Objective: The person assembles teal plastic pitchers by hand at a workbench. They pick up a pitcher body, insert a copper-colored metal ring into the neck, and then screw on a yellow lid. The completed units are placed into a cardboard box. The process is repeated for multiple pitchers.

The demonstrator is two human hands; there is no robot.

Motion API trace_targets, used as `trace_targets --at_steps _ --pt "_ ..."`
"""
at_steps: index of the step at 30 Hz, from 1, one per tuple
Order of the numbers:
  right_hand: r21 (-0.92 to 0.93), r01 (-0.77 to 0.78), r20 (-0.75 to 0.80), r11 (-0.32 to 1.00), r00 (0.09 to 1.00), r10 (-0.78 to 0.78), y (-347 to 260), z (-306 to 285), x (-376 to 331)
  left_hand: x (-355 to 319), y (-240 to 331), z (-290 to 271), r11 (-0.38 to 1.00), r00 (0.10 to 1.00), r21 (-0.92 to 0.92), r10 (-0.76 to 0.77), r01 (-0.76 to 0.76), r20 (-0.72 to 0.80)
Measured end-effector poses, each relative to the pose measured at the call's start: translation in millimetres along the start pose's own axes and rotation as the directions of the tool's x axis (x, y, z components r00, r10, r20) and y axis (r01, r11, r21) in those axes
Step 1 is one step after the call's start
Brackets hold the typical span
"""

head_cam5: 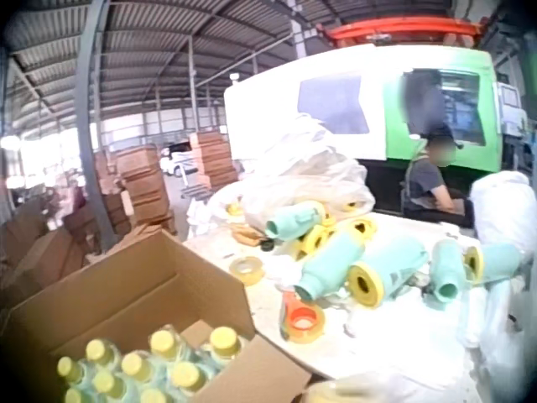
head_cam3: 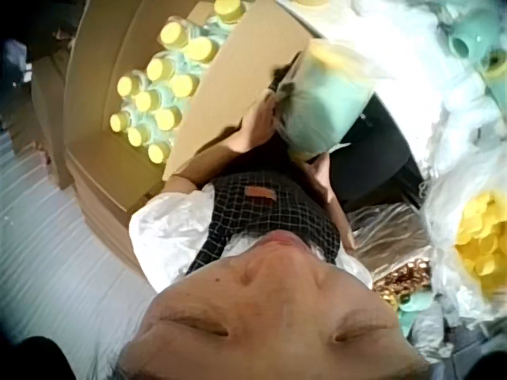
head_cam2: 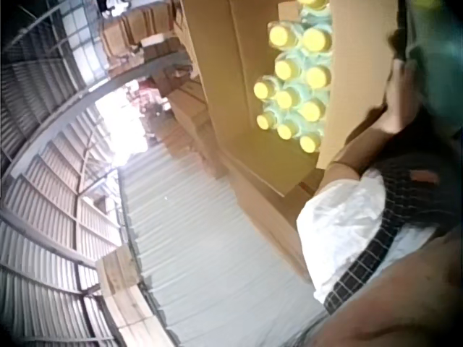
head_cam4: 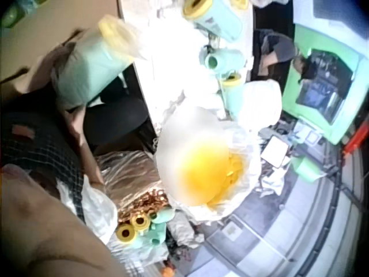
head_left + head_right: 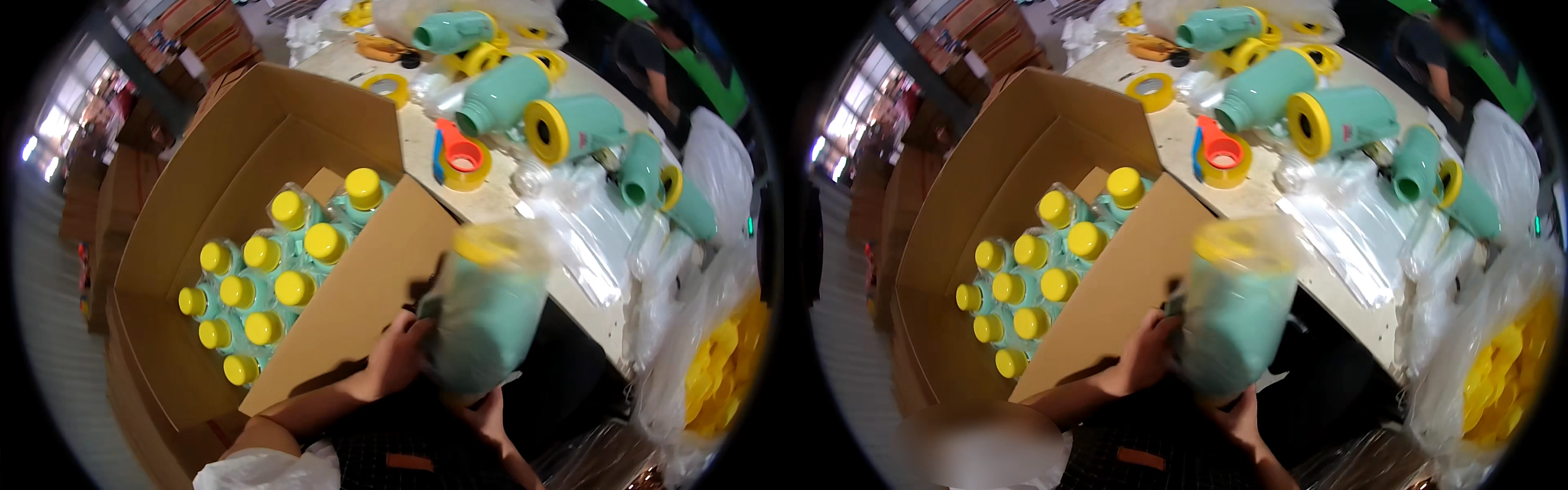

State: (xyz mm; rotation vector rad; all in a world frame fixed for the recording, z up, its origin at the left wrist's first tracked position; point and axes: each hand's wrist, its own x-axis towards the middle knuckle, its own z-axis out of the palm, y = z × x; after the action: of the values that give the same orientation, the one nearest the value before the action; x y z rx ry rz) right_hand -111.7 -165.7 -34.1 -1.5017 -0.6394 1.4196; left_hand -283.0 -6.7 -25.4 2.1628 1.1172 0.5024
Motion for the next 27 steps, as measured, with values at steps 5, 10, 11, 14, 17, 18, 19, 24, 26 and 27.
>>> trace_targets --at_steps 5,10,11,14,17,18,19,24,26,27 --pt "0.003 0.577 0.204 0.817 0.799 -0.565 -115.0 68.3 79.3 2.9 -38.0 -81.3 0.983 0.922 0.16 -0.025 0.093 -0.386" --pt "-0.129 0.624 0.449 0.771 0.73 -0.516 -197.7 193.0 145.9 26.6 -145.1 -193.8 0.975 0.708 -0.134 -0.223 0.179 -0.67" --pt "-0.092 0.679 0.459 0.728 0.678 -0.574 -199.2 204.5 147.7 26.2 -170.9 -218.3 0.957 0.695 -0.149 -0.284 0.249 -0.661" --pt "0.045 0.641 0.456 0.766 0.669 -0.587 -184.3 208.4 146.1 25.3 -250.3 -267.6 0.887 0.646 -0.27 -0.459 0.375 -0.611" --pt "0.023 0.461 0.371 0.887 0.82 -0.436 -132.2 148.6 140.6 36.9 -322.0 -283.7 0.677 0.527 -0.392 -0.734 0.623 -0.429" --pt "-0.022 0.451 0.291 0.892 0.857 -0.426 -112.8 117.0 140.5 42.0 -343.5 -283.3 0.675 0.545 -0.339 -0.733 0.655 -0.407" --pt "-0.087 0.435 0.162 0.896 0.894 -0.418 -92.2 83.4 139.0 47.2 -359.8 -276.9 0.698 0.584 -0.257 -0.707 0.669 -0.4" --pt "-0.304 0.301 -0.319 0.904 0.862 -0.394 -104.1 -70.6 127.7 35.7 -427.9 -253.6 0.756 0.665 -0.011 -0.583 0.655 -0.466" --pt "-0.52 0.236 -0.496 0.821 0.7 -0.515 -138.2 -143.4 135.3 45.5 -423.5 -249.6 0.718 0.668 0.125 -0.55 0.685 -0.501" --pt "-0.629 0.259 -0.539 0.733 0.535 -0.651 -139.4 -191.5 147.9 50.9 -414.3 -247.3 0.697 0.673 0.183 -0.535 0.693 -0.512"
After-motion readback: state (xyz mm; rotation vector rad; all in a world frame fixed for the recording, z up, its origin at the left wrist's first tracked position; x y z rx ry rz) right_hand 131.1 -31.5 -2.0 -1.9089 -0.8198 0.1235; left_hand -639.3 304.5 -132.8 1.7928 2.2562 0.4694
